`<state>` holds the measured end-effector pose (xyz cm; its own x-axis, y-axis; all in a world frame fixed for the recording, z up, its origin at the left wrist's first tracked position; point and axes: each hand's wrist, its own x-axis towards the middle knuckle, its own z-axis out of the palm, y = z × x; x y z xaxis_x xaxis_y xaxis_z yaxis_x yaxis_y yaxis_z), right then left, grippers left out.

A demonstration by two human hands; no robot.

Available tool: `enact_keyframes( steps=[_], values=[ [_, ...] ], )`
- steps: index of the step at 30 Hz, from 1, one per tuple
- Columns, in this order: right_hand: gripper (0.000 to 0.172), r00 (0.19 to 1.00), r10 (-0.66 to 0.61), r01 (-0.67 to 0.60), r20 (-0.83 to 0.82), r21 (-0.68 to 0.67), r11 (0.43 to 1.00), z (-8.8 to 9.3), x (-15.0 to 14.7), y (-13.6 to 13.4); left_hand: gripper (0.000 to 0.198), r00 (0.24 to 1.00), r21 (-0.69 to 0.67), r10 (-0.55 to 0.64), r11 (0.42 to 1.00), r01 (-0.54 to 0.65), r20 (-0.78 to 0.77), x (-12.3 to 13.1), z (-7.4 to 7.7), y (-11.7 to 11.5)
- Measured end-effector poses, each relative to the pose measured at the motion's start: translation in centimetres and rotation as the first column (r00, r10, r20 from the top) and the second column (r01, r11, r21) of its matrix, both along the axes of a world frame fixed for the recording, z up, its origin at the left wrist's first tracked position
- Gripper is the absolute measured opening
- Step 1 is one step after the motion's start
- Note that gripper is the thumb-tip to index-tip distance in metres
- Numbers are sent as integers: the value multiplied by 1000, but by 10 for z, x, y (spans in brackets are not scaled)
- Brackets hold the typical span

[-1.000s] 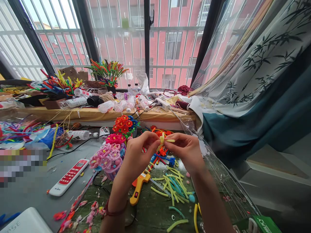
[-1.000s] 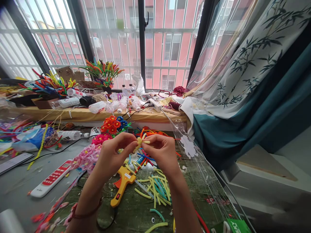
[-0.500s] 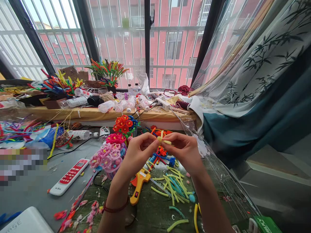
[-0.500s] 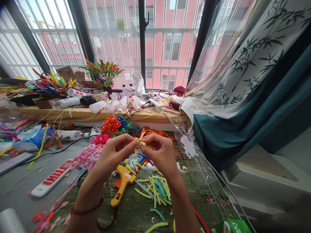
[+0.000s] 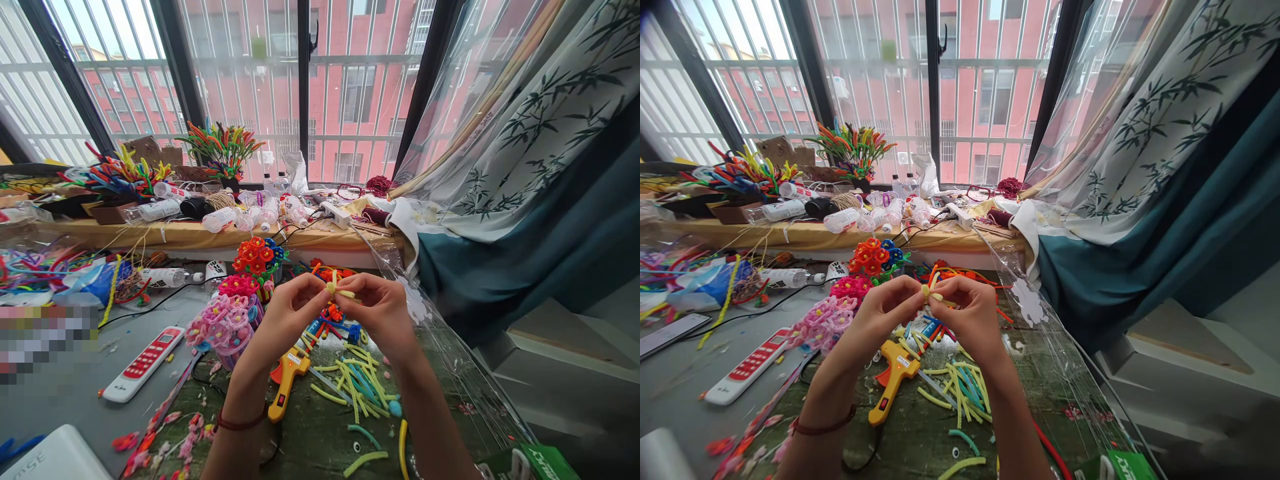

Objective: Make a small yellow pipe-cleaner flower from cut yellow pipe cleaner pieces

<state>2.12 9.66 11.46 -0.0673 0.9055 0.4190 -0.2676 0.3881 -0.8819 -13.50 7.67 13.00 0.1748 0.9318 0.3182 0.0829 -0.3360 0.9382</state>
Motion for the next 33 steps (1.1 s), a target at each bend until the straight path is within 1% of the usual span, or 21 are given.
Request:
enact_keyframes(
  steps=[5,9,13,15,17,19,23,26,29,31,33],
  values=[
    [16,999,30,-30,-14,-34,999,0,3,2,19,999,32,7,999,-6,-35,0,-6,4],
    [13,999,37,-38,-11,-57,998,-1,4,3,16,997,89,53,995,-48,-55,1,-6,5],
    [15,997,78,-79,-15,-94,992,0,6,2,11,985,232,116,969,-84,-126,-2,-3,2],
    [16,994,106,-107,-13,-108,988,0,6,3,10,969,324,154,942,-85,-192,-5,-1,-1],
    [18,991,132,-131,-4,-118,984,-1,7,3,9,947,384,187,920,-75,-263,-8,0,-3],
    [20,990,138,-136,9,-101,986,-2,8,5,9,928,394,212,916,-80,-305,-8,0,-3],
    [18,996,76,-75,42,-18,997,-3,9,6,9,924,415,247,903,-111,-291,-3,-2,-1],
    [18,996,61,-61,64,-14,998,-1,9,5,8,918,501,268,861,-92,-292,-2,-3,-1],
    [22,995,72,-69,62,-58,996,3,6,2,9,890,605,312,794,-53,-332,-5,-1,-3],
    [23,996,83,-78,39,-119,990,4,5,1,11,844,665,347,747,14,-408,-8,1,-6],
    [24,993,118,-115,1,-198,973,4,6,2,13,784,710,387,698,95,-486,-8,4,-10]
  ],
)
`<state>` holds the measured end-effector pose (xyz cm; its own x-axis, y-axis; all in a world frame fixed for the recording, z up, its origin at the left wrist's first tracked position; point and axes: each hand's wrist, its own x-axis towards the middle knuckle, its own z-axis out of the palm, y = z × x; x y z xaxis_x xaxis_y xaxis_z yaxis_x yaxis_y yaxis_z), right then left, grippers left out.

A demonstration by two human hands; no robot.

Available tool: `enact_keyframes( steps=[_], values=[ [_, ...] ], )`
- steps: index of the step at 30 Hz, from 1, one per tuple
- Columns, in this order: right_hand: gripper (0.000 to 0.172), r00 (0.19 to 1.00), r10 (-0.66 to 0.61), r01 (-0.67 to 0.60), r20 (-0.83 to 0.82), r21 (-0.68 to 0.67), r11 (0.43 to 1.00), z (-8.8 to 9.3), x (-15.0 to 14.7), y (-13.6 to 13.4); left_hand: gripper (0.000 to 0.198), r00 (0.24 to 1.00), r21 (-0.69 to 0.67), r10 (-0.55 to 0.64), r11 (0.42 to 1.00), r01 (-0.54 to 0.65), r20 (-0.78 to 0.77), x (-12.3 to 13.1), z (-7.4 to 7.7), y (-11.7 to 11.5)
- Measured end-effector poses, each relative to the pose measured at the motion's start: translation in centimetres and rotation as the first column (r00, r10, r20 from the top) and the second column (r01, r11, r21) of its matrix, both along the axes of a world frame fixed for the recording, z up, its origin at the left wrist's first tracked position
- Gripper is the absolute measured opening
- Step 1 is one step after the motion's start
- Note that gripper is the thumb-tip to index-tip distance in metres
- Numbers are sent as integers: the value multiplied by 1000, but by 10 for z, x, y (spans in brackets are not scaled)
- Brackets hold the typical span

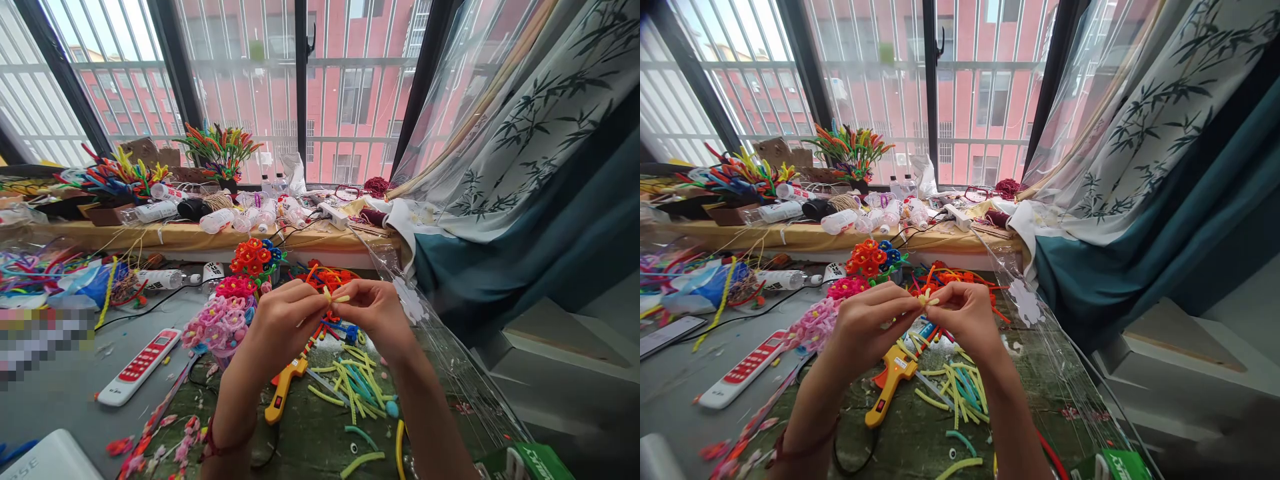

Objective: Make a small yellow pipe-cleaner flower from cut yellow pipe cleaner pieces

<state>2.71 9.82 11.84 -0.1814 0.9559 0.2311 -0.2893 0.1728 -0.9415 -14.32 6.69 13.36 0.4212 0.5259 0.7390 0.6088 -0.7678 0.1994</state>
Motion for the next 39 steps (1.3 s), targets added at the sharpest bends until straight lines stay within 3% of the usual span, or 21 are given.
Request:
enact_keyframes(
  steps=[6,8,11,14,17,20,24,27,30,33,37,39],
  values=[
    [21,970,217,-231,-111,-130,964,-8,8,6,20,966,78,-10,996,31,-258,7,8,-13],
    [19,959,249,-267,-136,-134,954,-9,9,7,20,963,82,11,997,12,-269,9,11,-15],
    [17,979,130,-138,-158,-43,989,-7,7,5,16,997,21,43,999,-42,-67,10,12,-14],
    [14,992,-44,61,-121,140,988,-5,5,1,15,975,-186,136,977,-102,178,13,10,-8],
    [11,985,-165,170,-43,318,933,-6,3,-1,20,923,-359,190,931,-61,335,16,5,-1],
    [13,964,-262,213,39,473,855,-8,2,-3,21,836,-484,204,871,82,509,18,2,4],
    [17,910,-392,209,137,666,716,-7,1,-5,29,707,-622,245,706,339,663,18,1,7],
    [17,868,-458,178,191,741,647,-5,0,-7,35,671,-671,266,580,462,692,14,0,8],
    [18,866,-450,127,219,773,621,-4,0,-7,38,651,-694,285,472,544,704,9,-2,8],
    [19,871,-424,74,248,787,613,-3,0,-7,37,632,-696,301,403,595,715,6,-5,10],
    [19,871,-404,29,280,792,610,-2,1,-7,35,623,-691,305,396,605,720,7,-7,12],
    [19,874,-398,45,279,770,637,-2,1,-8,34,618,-685,305,418,597,725,8,-7,13]
  ],
)
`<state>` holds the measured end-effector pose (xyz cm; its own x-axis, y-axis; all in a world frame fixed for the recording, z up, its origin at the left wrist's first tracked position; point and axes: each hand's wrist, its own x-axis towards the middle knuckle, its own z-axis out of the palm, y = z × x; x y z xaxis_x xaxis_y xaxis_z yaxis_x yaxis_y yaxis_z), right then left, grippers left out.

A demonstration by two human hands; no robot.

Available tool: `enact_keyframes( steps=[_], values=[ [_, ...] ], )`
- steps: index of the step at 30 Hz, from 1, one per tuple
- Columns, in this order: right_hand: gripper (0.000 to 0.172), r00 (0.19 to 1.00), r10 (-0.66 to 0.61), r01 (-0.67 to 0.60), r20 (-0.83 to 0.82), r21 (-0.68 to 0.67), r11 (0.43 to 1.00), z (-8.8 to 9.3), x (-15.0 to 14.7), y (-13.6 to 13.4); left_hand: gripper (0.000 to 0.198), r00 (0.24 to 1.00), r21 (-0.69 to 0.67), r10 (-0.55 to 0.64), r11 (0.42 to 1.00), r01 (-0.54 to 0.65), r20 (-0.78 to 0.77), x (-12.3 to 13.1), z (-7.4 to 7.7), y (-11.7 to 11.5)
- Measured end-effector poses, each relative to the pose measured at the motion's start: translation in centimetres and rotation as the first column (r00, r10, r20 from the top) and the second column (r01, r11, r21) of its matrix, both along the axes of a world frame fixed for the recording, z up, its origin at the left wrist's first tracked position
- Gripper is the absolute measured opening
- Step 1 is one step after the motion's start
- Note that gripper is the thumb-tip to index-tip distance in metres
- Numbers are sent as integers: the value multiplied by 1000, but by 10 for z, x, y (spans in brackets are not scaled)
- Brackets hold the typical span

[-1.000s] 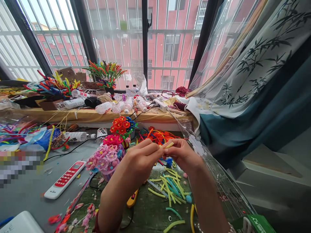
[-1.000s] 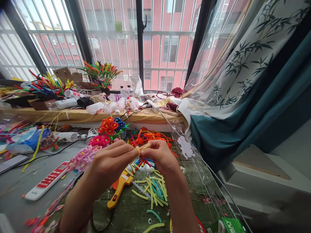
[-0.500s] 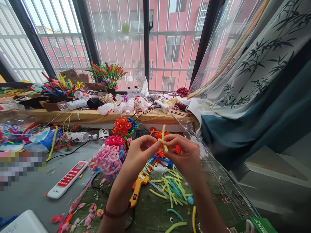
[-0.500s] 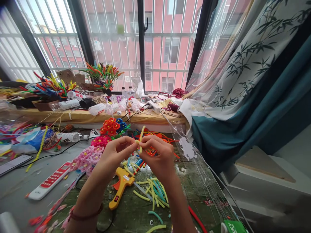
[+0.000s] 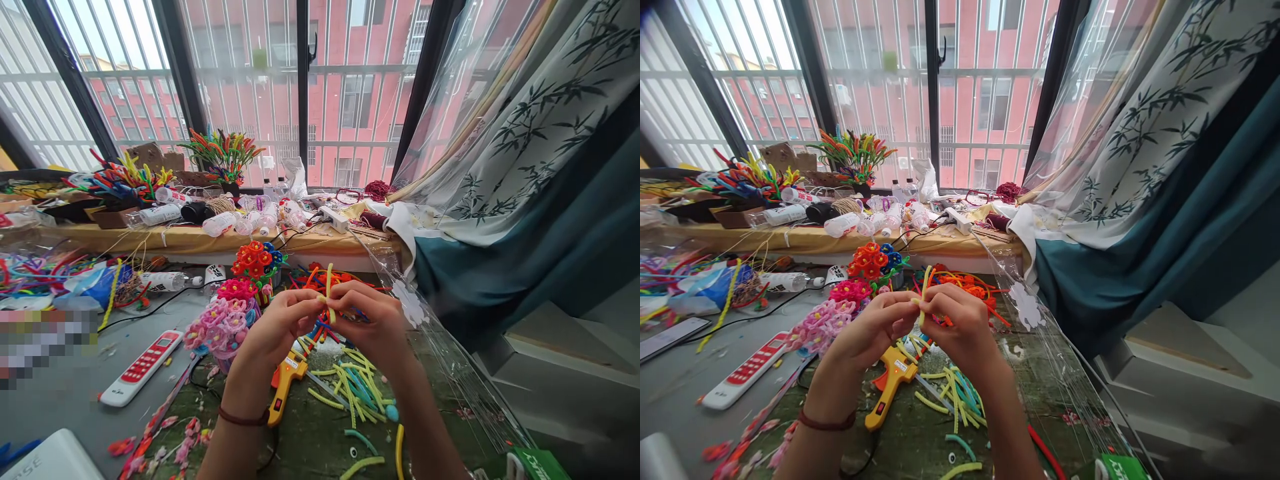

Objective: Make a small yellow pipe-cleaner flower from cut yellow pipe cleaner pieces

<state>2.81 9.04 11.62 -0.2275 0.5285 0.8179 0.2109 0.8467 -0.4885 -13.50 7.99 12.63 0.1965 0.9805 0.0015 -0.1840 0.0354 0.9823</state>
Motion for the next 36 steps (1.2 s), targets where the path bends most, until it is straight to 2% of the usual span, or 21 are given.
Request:
enact_keyframes(
  steps=[4,6,8,12,15,20,22,23,28,30,33,36],
  values=[
    [17,991,-20,-2,-132,-165,986,-2,-3,0,30,995,115,91,990,-86,-33,5,3,-2],
    [15,972,-8,-55,-234,-262,963,-4,-4,1,26,980,252,164,959,-131,-114,8,4,-5],
    [12,941,14,-140,-337,-351,926,-3,-6,1,20,941,405,247,904,-138,-231,8,6,-8],
    [14,887,58,-311,-459,-498,809,1,-4,3,13,812,649,397,760,-30,-428,6,8,-12],
    [16,845,86,-432,-527,-581,690,2,0,7,12,750,737,452,673,69,-483,2,8,-13],
    [17,767,84,-577,-636,-627,523,-2,1,12,11,807,779,409,619,97,-426,-2,5,-11],
    [17,756,95,-600,-648,-627,498,-3,0,12,10,833,778,391,624,72,-391,-2,4,-9],
    [17,751,99,-604,-653,-619,502,-4,0,12,10,845,763,380,644,50,-376,-2,4,-8],
    [15,748,105,-589,-655,-582,561,-4,-2,10,15,922,534,305,834,-138,-238,-4,1,-5],
    [15,752,63,-559,-657,-583,590,-3,-2,10,17,936,462,299,867,-186,-185,-8,1,-6],
    [16,727,-10,-525,-687,-565,637,-2,-5,9,18,957,451,229,883,-128,-177,-12,0,-5],
    [17,690,-31,-538,-723,-541,647,0,-10,8,38,984,455,122,889,-50,-131,-7,-2,-3]
  ],
)
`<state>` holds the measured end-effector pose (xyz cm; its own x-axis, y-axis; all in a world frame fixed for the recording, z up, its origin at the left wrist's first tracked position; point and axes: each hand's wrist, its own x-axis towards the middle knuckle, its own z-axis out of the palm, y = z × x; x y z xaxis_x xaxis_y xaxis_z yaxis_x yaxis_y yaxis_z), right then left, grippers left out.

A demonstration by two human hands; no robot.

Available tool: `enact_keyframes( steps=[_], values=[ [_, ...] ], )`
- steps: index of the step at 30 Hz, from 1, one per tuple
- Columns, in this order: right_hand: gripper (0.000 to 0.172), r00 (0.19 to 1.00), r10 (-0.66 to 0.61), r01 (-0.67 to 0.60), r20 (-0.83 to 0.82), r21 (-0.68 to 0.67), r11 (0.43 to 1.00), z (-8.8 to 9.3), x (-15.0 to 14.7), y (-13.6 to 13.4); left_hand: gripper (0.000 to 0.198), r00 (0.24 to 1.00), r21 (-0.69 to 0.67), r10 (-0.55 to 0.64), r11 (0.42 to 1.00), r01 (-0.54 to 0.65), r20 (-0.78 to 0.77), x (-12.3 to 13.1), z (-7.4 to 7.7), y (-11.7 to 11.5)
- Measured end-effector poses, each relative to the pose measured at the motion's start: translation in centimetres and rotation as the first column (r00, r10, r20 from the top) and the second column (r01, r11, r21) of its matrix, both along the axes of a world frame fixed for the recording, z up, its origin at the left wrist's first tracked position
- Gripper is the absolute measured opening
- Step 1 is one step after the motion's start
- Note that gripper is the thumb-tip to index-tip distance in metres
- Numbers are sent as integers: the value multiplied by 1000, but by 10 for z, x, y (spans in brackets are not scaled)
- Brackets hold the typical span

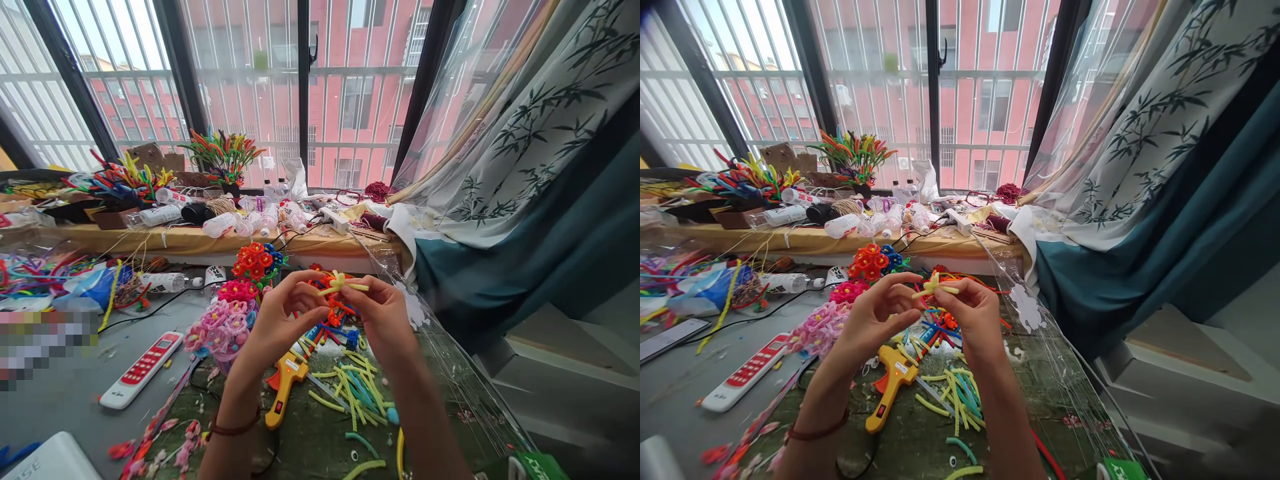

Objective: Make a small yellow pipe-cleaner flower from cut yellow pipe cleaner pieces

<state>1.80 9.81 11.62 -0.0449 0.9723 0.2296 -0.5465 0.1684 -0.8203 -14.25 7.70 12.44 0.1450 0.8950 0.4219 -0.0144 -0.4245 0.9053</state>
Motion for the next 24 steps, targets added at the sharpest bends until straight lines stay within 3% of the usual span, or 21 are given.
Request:
enact_keyframes(
  steps=[4,8,16,24],
  values=[
    [17,997,76,-76,24,-3,997,0,-3,-1,17,978,7,74,997,-76,197,13,-6,4],
    [16,969,207,-201,132,-58,978,-4,8,3,19,964,-57,85,996,-73,250,11,-9,6],
    [21,914,202,-227,351,31,973,1,17,1,25,979,-172,32,985,3,199,8,1,2],
    [24,917,172,-178,361,-15,984,3,14,-3,20,952,-146,12,989,35,306,13,-3,4]
  ],
)
